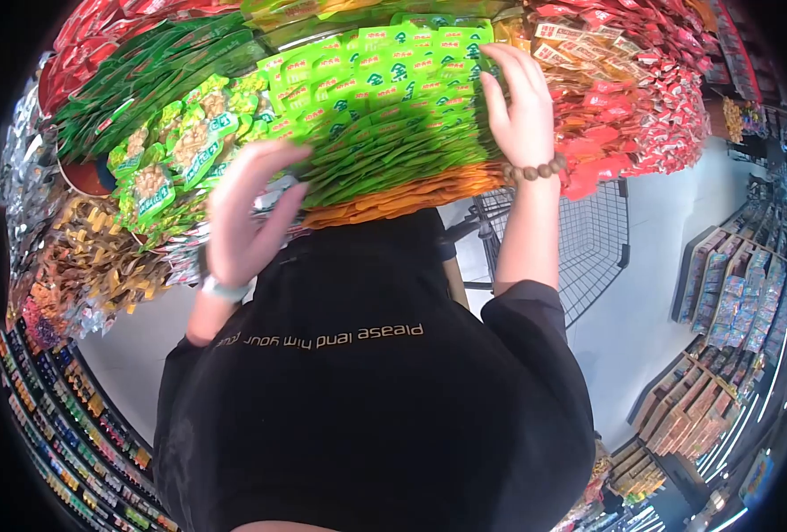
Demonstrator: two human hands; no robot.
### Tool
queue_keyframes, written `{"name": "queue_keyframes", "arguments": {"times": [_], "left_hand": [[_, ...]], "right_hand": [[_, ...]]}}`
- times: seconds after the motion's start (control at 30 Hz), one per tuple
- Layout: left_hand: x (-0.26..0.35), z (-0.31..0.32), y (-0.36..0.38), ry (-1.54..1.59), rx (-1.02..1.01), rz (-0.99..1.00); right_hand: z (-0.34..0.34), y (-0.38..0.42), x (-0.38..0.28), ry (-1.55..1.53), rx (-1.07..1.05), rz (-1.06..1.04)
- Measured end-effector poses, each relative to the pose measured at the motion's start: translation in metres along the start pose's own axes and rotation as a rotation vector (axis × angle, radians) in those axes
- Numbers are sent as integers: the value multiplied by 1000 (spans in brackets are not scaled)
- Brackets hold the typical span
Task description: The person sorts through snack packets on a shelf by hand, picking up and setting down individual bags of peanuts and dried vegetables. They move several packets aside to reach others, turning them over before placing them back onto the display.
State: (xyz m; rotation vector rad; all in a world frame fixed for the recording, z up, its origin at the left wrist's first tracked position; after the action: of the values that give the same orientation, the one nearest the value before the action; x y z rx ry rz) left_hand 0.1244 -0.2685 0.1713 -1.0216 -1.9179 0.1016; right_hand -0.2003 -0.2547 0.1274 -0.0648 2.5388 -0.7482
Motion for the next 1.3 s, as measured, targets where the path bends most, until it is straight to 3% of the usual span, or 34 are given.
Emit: {"name": "queue_keyframes", "arguments": {"times": [0.03, 0.07, 0.13, 0.23, 0.27, 0.4, 0.5, 0.7, 0.93, 1.03, 1.1, 1.2, 1.3], "left_hand": [[18, -20, -6, 95, -9, -10], [29, -40, -3, 181, 77, 100], [68, -102, 2, 279, -132, 349], [99, -120, 0, 611, 440, 921], [113, -124, 0, 540, 397, 1002], [122, -134, 38, 366, 505, 831], [124, -138, 45, 290, 454, 824], [124, -142, 61, 410, 583, 850], [130, -139, 58, 173, 450, 807], [136, -136, 62, 162, 498, 709], [135, -136, 64, 208, 527, 736], [123, -133, 63, 304, 526, 928], [125, -132, 63, 292, 511, 903]], "right_hand": [[2, -2, 1, 13, -9, -12], [5, -2, 0, 28, -19, -21], [12, 4, -3, -16, -34, 2], [20, 13, -4, -42, -44, -13], [20, 14, -7, -29, -44, -17], [22, 12, -15, -36, -48, -34], [23, 7, -24, -55, -75, -55], [29, 3, -42, -95, -98, -109], [46, -7, -63, -153, -168, -202], [51, -12, -74, -157, -201, -257], [56, -14, -77, -170, -208, -292], [61, -13, -82, -143, -249, -284], [68, -11, -84, -135, -286, -297]]}}
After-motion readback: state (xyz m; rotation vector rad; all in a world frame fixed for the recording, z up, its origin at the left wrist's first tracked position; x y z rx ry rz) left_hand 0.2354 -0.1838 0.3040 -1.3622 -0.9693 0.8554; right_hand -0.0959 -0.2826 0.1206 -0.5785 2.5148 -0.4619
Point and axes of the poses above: each hand's wrist, its own y-axis away from the middle knuckle, its own z-axis out of the palm, x = y × z, the point moved 5 cm from there along -y, towards the middle knuckle, and after that the axes turned 2 degrees about z, right-handed, at the moved point
